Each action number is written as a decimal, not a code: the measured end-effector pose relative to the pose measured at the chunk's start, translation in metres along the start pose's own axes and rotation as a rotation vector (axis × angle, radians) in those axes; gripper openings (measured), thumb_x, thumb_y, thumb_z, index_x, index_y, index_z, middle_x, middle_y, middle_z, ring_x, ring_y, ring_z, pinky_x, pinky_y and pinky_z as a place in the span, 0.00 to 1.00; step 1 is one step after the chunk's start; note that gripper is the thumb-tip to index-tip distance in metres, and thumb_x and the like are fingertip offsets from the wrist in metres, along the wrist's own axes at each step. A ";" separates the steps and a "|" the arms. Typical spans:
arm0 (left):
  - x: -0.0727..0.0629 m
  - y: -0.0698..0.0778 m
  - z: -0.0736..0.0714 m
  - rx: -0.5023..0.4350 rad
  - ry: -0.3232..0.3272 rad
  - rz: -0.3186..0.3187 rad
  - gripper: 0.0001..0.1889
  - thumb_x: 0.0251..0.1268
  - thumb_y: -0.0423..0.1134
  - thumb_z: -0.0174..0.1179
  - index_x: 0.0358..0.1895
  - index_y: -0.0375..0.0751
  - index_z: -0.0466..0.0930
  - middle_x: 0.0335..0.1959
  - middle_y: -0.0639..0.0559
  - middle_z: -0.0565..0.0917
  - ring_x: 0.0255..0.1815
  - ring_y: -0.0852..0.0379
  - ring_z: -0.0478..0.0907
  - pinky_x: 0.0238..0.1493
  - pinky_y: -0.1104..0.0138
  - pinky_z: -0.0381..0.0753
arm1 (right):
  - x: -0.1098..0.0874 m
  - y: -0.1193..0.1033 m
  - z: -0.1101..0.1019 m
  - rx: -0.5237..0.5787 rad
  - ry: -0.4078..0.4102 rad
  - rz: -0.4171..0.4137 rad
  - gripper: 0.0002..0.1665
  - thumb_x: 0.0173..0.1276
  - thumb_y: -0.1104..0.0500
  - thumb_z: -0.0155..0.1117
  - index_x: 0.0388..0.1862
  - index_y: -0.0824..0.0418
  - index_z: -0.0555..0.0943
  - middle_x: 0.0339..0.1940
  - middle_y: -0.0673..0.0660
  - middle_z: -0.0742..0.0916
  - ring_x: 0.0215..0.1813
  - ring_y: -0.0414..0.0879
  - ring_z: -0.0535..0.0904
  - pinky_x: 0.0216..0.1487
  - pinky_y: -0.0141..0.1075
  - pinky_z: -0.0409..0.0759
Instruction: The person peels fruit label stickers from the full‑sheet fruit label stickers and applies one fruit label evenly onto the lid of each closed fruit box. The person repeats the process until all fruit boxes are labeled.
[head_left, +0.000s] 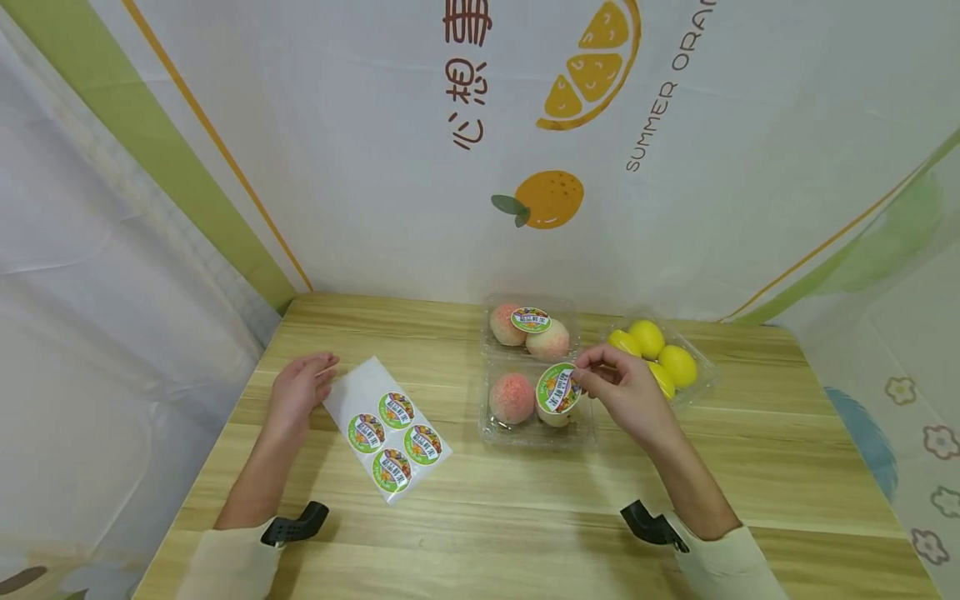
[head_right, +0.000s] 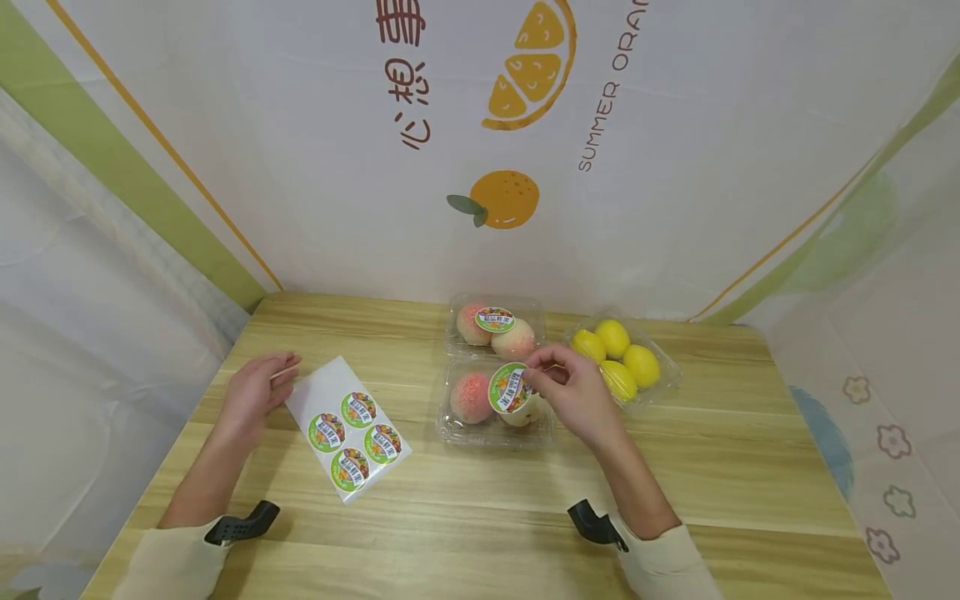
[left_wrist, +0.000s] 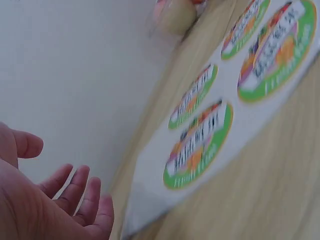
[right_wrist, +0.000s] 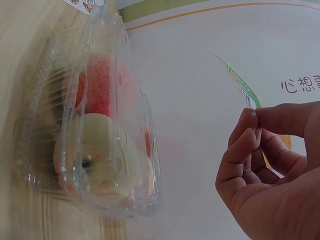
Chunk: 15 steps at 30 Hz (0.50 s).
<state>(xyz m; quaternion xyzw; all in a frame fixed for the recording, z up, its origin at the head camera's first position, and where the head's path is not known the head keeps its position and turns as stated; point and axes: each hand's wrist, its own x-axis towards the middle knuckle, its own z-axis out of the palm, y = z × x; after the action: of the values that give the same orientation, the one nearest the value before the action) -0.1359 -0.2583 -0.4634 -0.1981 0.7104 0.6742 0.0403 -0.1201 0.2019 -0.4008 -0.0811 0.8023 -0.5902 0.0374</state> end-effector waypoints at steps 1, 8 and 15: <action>-0.002 0.002 0.007 0.011 -0.005 0.020 0.29 0.92 0.49 0.46 0.81 0.32 0.66 0.76 0.47 0.77 0.79 0.46 0.69 0.78 0.56 0.69 | 0.000 0.000 0.001 0.002 -0.001 0.001 0.08 0.80 0.65 0.69 0.49 0.71 0.83 0.43 0.62 0.86 0.40 0.49 0.84 0.43 0.32 0.82; -0.014 0.017 0.056 0.085 -0.106 0.188 0.24 0.90 0.45 0.52 0.75 0.30 0.73 0.77 0.37 0.76 0.74 0.44 0.73 0.77 0.50 0.70 | 0.002 0.000 0.006 0.013 -0.009 -0.010 0.07 0.79 0.67 0.69 0.48 0.72 0.84 0.42 0.62 0.85 0.39 0.46 0.84 0.42 0.32 0.82; -0.026 0.030 0.102 0.135 -0.243 0.276 0.20 0.87 0.44 0.57 0.69 0.35 0.80 0.69 0.39 0.83 0.69 0.43 0.78 0.74 0.46 0.73 | 0.004 0.000 0.010 -0.009 -0.008 -0.022 0.06 0.78 0.67 0.69 0.48 0.71 0.84 0.42 0.60 0.86 0.38 0.49 0.83 0.41 0.32 0.81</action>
<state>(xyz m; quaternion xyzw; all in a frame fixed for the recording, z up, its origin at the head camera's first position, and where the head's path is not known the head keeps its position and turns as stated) -0.1430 -0.1530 -0.4356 -0.0129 0.7645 0.6429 0.0460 -0.1224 0.1917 -0.4036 -0.0922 0.8037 -0.5869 0.0338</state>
